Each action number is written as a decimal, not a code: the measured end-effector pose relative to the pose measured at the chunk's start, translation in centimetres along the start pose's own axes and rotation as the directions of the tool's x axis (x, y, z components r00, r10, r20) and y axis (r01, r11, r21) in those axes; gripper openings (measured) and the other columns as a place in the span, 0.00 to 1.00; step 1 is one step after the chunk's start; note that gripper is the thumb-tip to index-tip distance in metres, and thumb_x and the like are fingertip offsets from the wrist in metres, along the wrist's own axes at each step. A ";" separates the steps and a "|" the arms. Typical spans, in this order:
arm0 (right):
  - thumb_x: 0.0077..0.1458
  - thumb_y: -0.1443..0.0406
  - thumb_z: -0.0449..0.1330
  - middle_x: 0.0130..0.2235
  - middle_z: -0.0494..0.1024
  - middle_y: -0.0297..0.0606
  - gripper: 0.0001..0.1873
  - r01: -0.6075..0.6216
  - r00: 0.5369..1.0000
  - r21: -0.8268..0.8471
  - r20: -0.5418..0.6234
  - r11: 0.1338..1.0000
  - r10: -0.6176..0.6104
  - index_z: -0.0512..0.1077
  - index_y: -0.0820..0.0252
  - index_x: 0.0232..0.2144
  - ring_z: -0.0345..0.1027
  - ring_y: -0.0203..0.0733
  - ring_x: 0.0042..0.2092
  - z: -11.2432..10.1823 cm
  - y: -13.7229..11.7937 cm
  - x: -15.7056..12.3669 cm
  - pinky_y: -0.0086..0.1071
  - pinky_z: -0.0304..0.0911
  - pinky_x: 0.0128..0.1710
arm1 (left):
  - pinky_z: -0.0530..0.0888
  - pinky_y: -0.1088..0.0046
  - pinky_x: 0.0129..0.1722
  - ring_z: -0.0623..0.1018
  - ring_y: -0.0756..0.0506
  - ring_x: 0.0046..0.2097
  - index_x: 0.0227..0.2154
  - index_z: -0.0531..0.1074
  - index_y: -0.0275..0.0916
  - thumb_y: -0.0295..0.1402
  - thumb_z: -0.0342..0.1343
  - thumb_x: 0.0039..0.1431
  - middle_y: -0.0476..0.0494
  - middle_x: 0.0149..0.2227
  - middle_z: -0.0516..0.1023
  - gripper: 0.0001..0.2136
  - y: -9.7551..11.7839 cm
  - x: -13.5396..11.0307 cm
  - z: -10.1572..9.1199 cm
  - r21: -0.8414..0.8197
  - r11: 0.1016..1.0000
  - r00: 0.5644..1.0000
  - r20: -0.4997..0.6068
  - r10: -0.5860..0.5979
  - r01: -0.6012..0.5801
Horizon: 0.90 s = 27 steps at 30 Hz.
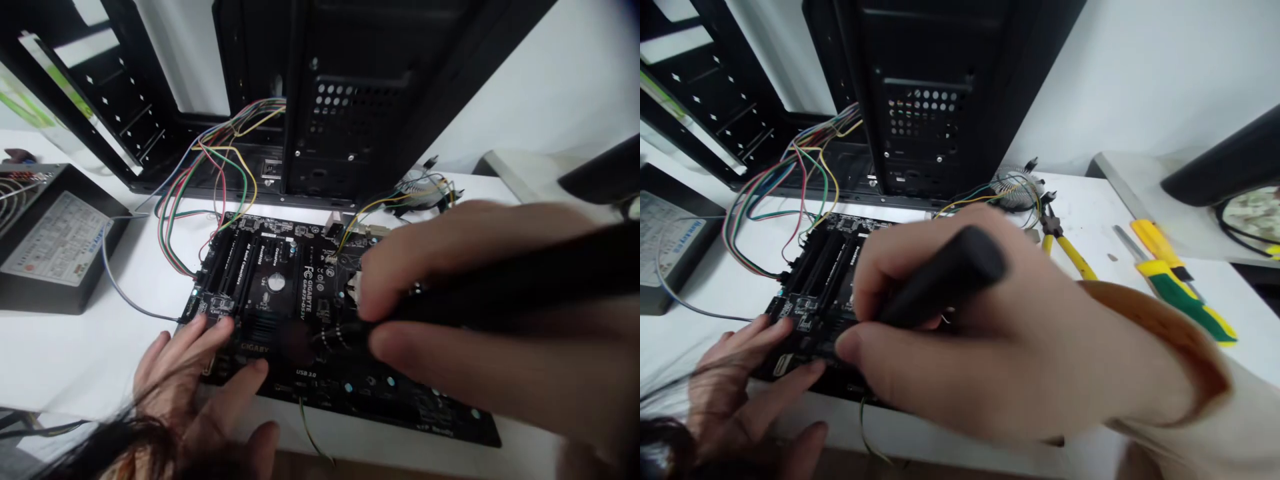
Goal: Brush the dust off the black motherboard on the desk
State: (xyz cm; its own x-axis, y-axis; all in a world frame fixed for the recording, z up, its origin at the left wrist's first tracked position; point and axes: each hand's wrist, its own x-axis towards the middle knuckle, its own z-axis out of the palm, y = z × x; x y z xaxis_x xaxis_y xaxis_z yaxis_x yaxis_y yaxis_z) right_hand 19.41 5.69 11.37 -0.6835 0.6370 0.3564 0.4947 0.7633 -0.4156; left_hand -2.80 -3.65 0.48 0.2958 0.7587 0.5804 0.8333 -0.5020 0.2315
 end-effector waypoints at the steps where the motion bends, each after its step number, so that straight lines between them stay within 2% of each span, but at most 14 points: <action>1: 0.59 0.68 0.57 0.21 0.69 0.27 0.10 0.021 1.000 0.042 0.014 0.999 -0.021 0.69 0.60 0.25 0.60 0.25 0.21 0.3 0.4 0.1 0.20 0.56 0.18 | 0.52 0.56 0.65 0.57 0.42 0.67 0.42 0.71 0.45 0.34 0.52 0.57 0.50 0.67 0.53 0.10 0.1 0.1 0.0 0.011 1.000 1.000 -0.016 -0.014 0.014; 2: 0.58 0.69 0.58 0.21 0.70 0.27 0.10 0.040 0.999 0.040 0.007 0.998 -0.040 0.69 0.61 0.24 0.61 0.26 0.22 0.6 0.9 0.1 0.22 0.58 0.19 | 0.54 0.56 0.65 0.58 0.41 0.66 0.43 0.71 0.44 0.34 0.52 0.57 0.48 0.67 0.55 0.10 0.2 0.1 0.0 0.018 0.999 1.000 -0.015 -0.026 0.027; 4: 0.57 0.70 0.58 0.23 0.72 0.31 0.10 0.067 0.994 -0.083 -0.078 0.994 -0.073 0.69 0.61 0.23 0.66 0.30 0.25 1.0 1.6 0.1 0.26 0.62 0.25 | 0.58 0.56 0.62 0.63 0.40 0.63 0.44 0.70 0.43 0.34 0.53 0.57 0.44 0.66 0.58 0.11 0.5 0.3 0.2 0.019 0.999 0.999 0.001 -0.049 0.049; 6: 0.58 0.69 0.57 0.24 0.74 0.32 0.10 0.060 0.986 -0.126 -0.146 0.990 -0.078 0.69 0.60 0.24 0.67 0.32 0.26 1.2 1.8 0.2 0.27 0.62 0.25 | 0.60 0.57 0.61 0.66 0.40 0.62 0.44 0.70 0.44 0.34 0.53 0.58 0.43 0.65 0.59 0.11 0.6 0.3 0.4 0.010 0.998 0.998 0.013 -0.069 0.069; 9: 0.58 0.69 0.58 0.23 0.73 0.30 0.11 0.086 0.993 0.011 -0.076 0.996 -0.085 0.68 0.59 0.23 0.64 0.28 0.23 1.4 1.6 0.3 0.25 0.59 0.22 | 0.60 0.59 0.62 0.68 0.41 0.60 0.45 0.70 0.44 0.33 0.56 0.58 0.42 0.63 0.63 0.12 0.2 0.2 0.2 -0.004 1.000 0.998 0.062 -0.029 0.029; 11: 0.57 0.69 0.58 0.23 0.73 0.31 0.12 0.130 0.987 -0.047 -0.085 0.990 -0.133 0.67 0.59 0.22 0.65 0.30 0.25 1.4 1.5 0.3 0.26 0.61 0.24 | 0.61 0.61 0.60 0.69 0.42 0.59 0.49 0.69 0.43 0.32 0.57 0.57 0.41 0.60 0.66 0.15 -0.2 0.2 0.1 -0.009 1.000 0.994 0.107 0.030 -0.030; 13: 0.57 0.69 0.58 0.23 0.73 0.31 0.11 0.126 0.983 -0.064 -0.128 0.990 -0.133 0.68 0.59 0.23 0.66 0.31 0.25 1.4 1.5 0.3 0.27 0.62 0.26 | 0.63 0.61 0.56 0.71 0.43 0.57 0.53 0.66 0.39 0.29 0.57 0.57 0.38 0.59 0.68 0.20 -0.4 0.2 0.0 -0.016 0.999 0.993 0.106 0.047 -0.045; 16: 0.58 0.69 0.58 0.22 0.72 0.29 0.09 0.071 0.997 0.081 -0.026 0.994 -0.069 0.69 0.60 0.24 0.63 0.28 0.23 1.4 1.7 0.3 0.24 0.58 0.22 | 0.64 0.59 0.53 0.71 0.40 0.57 0.61 0.56 0.33 0.27 0.58 0.56 0.31 0.59 0.66 0.30 -0.2 0.1 0.1 -0.023 1.000 0.999 0.050 0.000 0.001; 18: 0.58 0.69 0.58 0.22 0.71 0.28 0.10 0.073 0.997 0.086 0.019 0.994 -0.075 0.69 0.60 0.24 0.61 0.27 0.23 1.6 2.1 0.3 0.24 0.56 0.22 | 0.64 0.57 0.54 0.70 0.38 0.58 0.64 0.49 0.31 0.27 0.58 0.56 0.29 0.61 0.63 0.35 0.0 0.0 0.4 -0.010 1.000 1.000 0.025 -0.019 0.019; 27: 0.59 0.69 0.56 0.22 0.70 0.30 0.09 0.136 0.991 -0.013 0.010 0.991 -0.135 0.67 0.61 0.25 0.60 0.28 0.24 2.3 2.6 0.1 0.26 0.56 0.26 | 0.65 0.60 0.53 0.66 0.38 0.60 0.65 0.43 0.26 0.29 0.55 0.57 0.27 0.62 0.61 0.37 0.3 0.0 0.4 0.003 0.996 0.995 0.051 -0.088 0.088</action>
State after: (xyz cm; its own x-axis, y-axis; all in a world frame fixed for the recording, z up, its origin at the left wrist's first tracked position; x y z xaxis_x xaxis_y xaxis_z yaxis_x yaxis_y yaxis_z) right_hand 19.40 7.47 8.35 -0.7496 0.5267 0.4010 0.4044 0.8439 -0.3526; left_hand -2.36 -3.59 0.22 0.2446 0.8205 0.5167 0.8574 -0.4318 0.2799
